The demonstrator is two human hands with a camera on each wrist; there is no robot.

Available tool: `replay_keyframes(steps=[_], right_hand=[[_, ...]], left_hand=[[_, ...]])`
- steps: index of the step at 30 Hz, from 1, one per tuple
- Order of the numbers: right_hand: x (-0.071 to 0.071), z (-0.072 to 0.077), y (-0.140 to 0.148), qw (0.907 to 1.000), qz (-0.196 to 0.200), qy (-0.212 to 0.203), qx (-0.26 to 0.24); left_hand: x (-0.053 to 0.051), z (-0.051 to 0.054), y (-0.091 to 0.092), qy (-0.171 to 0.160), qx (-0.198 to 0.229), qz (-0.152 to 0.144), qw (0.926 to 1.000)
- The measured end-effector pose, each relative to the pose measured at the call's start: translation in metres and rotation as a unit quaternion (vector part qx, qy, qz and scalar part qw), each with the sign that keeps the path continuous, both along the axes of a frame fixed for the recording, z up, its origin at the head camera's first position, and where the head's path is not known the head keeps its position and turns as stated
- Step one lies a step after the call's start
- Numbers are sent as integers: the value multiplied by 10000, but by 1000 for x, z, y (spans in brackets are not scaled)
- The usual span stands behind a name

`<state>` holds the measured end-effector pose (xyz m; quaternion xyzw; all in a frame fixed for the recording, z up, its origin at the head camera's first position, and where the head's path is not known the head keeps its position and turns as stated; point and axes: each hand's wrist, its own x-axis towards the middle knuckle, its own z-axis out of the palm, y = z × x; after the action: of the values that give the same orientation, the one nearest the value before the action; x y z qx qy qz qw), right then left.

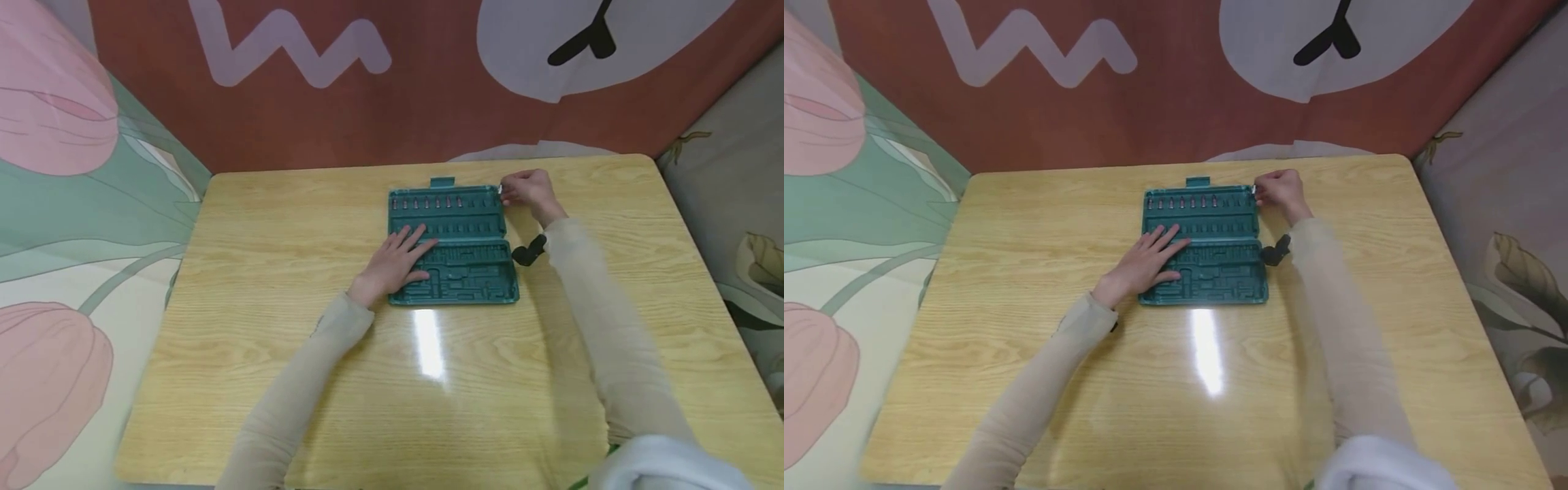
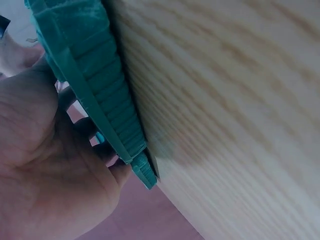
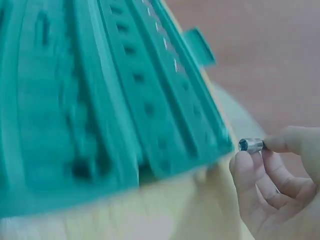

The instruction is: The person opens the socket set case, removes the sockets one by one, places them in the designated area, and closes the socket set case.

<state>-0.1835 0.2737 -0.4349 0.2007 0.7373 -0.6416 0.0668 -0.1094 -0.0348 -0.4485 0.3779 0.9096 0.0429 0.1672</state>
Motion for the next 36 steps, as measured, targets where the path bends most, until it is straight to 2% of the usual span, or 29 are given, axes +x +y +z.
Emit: replay_keyframes(steps=[4, 8, 13, 22, 29, 33, 36], right_hand=[[7, -4, 14, 9995, -183, -144, -221], [11, -11, 17, 9996, -85, -162, -200], [9, -15, 15, 9992, 143, -315, 190], [10, -16, 17, 9959, 435, -550, 565], [8, -19, 17, 9925, 406, -625, 973], [4, -22, 18, 9879, 518, -468, 1386], [0, -24, 18, 9798, 639, -424, 1845]], left_hand=[[0, 0, -1, -66, -43, 46, 10000], [1, -1, -1, -106, -65, 55, 9999], [1, -3, -1, -95, 2, 61, 9999], [1, -6, 1, -88, 71, 72, 9999], [1, -6, 2, -134, 99, 18, 9999], [0, -4, 2, -130, 104, 33, 9999], [-1, -2, 1, -181, 134, 77, 9997]])
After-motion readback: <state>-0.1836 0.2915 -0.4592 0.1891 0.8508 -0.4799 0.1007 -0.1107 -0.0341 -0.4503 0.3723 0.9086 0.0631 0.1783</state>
